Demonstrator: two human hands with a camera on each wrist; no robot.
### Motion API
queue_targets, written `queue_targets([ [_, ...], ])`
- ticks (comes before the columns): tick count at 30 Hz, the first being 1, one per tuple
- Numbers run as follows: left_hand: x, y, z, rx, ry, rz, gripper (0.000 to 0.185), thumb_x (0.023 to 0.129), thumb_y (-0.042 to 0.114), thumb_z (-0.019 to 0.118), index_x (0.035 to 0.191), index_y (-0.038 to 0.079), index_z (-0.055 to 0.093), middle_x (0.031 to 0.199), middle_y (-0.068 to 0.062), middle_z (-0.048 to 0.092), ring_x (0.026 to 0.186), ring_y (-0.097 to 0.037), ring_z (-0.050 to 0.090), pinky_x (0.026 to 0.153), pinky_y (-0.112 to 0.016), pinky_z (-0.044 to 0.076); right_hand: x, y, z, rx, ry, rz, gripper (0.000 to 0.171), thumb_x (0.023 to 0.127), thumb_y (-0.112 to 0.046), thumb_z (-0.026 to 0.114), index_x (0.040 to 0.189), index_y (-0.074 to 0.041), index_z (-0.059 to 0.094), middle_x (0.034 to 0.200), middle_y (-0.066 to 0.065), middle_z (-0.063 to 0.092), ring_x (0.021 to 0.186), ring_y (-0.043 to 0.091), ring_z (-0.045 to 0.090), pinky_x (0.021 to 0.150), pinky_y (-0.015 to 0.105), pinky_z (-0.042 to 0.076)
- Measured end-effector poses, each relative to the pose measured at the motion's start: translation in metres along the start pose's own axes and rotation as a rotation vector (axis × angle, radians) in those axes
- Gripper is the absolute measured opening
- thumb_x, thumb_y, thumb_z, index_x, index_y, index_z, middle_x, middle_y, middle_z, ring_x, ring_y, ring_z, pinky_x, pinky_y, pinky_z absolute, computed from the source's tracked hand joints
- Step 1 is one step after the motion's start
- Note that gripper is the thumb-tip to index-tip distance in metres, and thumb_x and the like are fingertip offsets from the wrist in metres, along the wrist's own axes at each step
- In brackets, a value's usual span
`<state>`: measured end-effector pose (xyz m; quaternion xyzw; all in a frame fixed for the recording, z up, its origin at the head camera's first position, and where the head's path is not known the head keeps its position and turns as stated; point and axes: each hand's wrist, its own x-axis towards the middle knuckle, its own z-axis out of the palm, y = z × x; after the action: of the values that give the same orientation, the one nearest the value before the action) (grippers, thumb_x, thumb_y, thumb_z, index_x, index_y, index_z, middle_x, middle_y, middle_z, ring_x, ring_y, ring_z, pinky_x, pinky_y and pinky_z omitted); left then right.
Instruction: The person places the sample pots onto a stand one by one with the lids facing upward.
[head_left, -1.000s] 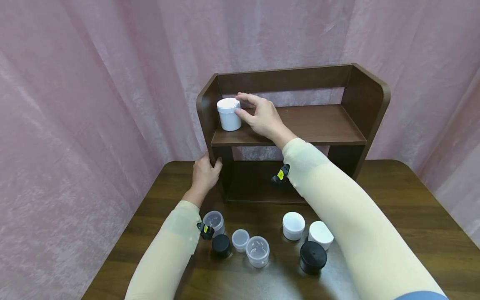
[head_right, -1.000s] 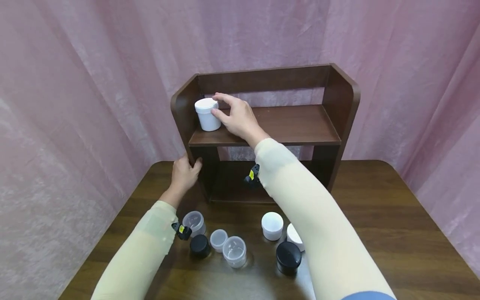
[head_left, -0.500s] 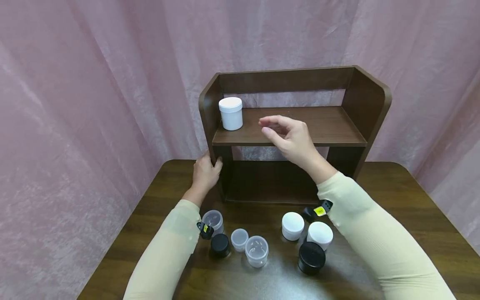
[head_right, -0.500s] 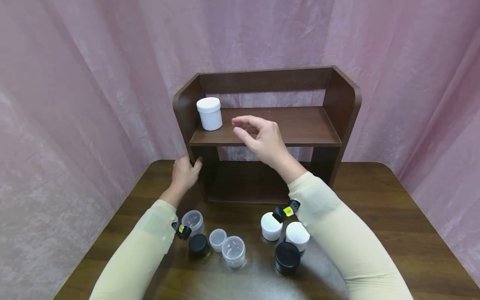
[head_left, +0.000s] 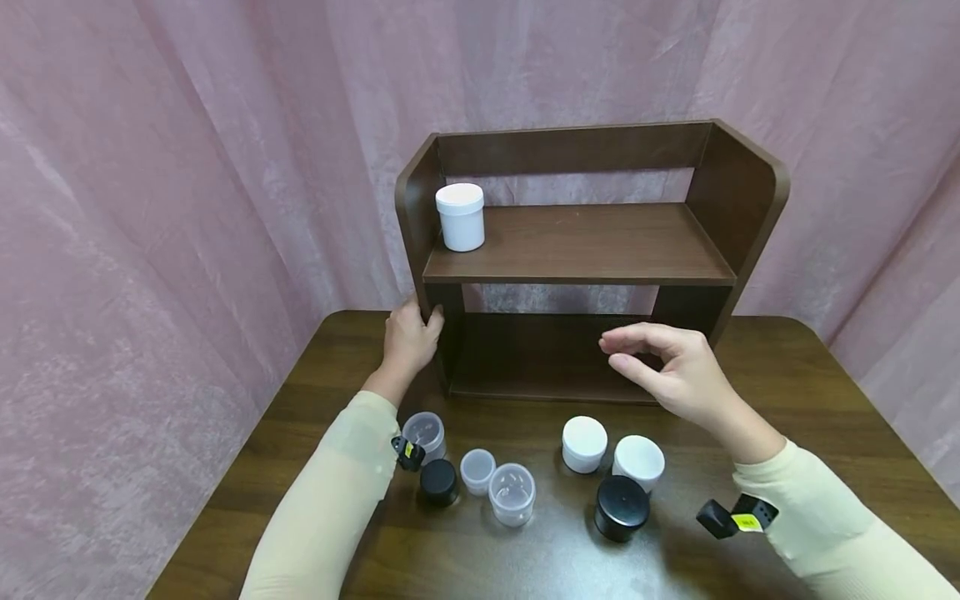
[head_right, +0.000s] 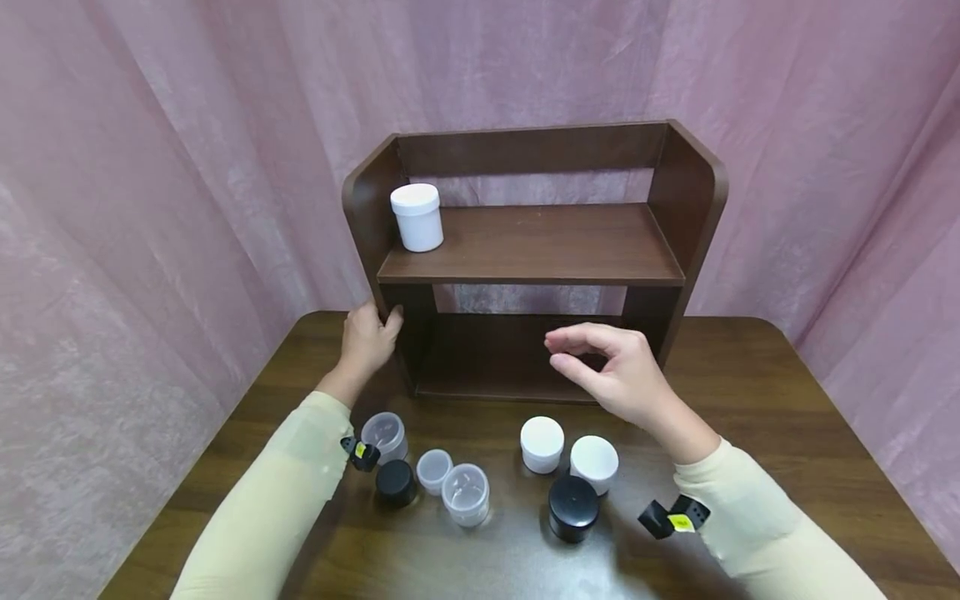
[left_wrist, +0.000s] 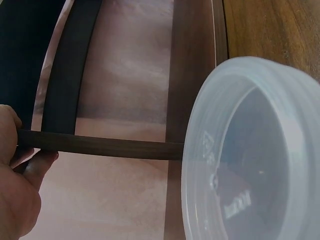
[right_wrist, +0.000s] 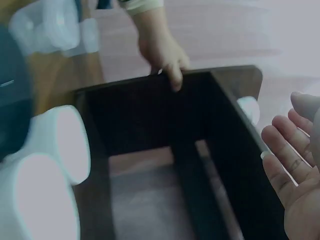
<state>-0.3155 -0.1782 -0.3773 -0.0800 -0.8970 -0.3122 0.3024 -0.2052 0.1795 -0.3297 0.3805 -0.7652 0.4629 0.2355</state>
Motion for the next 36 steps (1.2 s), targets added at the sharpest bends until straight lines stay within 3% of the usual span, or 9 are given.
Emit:
queue_targets([
  [6,0.001,0.001,-0.003,0.006,-0.031,-0.011,0.023,0.092,0.027,0.054,0.097,0.005,0.058,0.095,-0.022,0.068,0.089,-0.046,0.064,0.074,-0.055,0.048,-0.034,-0.001,-0.008,-0.040,-0.015,0.069,0.032,0.070,0.020,0.071,0.097,0.004,0.070,0.094,0.015,0.071,0.086,0.009,0.067,0.071,0.015,0.050],
  [10,0.000,0.002,-0.001,0.014,-0.020,-0.009,0.022,0.092,0.026,0.055,0.096,0.005,0.058,0.095,-0.022,0.069,0.088,-0.046,0.064,0.074,-0.055,0.048,-0.059,0.014,-0.015,-0.061,-0.035,0.116,0.034,0.073,0.015,0.073,0.100,-0.004,0.071,0.096,0.008,0.072,0.085,0.007,0.066,0.064,0.015,0.049],
  [16,0.001,0.003,-0.001,0.020,-0.010,0.005,0.022,0.092,0.024,0.055,0.099,0.003,0.057,0.096,-0.023,0.068,0.089,-0.046,0.064,0.074,-0.056,0.047,-0.085,0.030,-0.020,-0.071,-0.077,0.171,0.035,0.076,0.008,0.075,0.106,-0.010,0.071,0.102,0.002,0.071,0.092,0.007,0.065,0.073,0.017,0.049],
  [29,-0.002,-0.002,0.000,0.025,-0.024,0.003,0.026,0.093,0.029,0.053,0.100,0.005,0.056,0.096,-0.024,0.068,0.088,-0.047,0.064,0.073,-0.056,0.047,-0.105,0.038,-0.014,-0.126,-0.135,0.200,0.037,0.076,-0.003,0.080,0.109,-0.015,0.070,0.106,-0.005,0.070,0.105,0.003,0.061,0.088,0.013,0.041],
  [36,0.000,0.001,-0.001,0.028,-0.033,0.009,0.026,0.093,0.028,0.054,0.102,0.004,0.056,0.095,-0.026,0.068,0.087,-0.047,0.065,0.072,-0.056,0.047,-0.111,0.042,-0.014,-0.152,-0.149,0.196,0.039,0.075,-0.006,0.081,0.111,-0.016,0.070,0.109,-0.005,0.069,0.107,0.002,0.060,0.090,0.012,0.040],
])
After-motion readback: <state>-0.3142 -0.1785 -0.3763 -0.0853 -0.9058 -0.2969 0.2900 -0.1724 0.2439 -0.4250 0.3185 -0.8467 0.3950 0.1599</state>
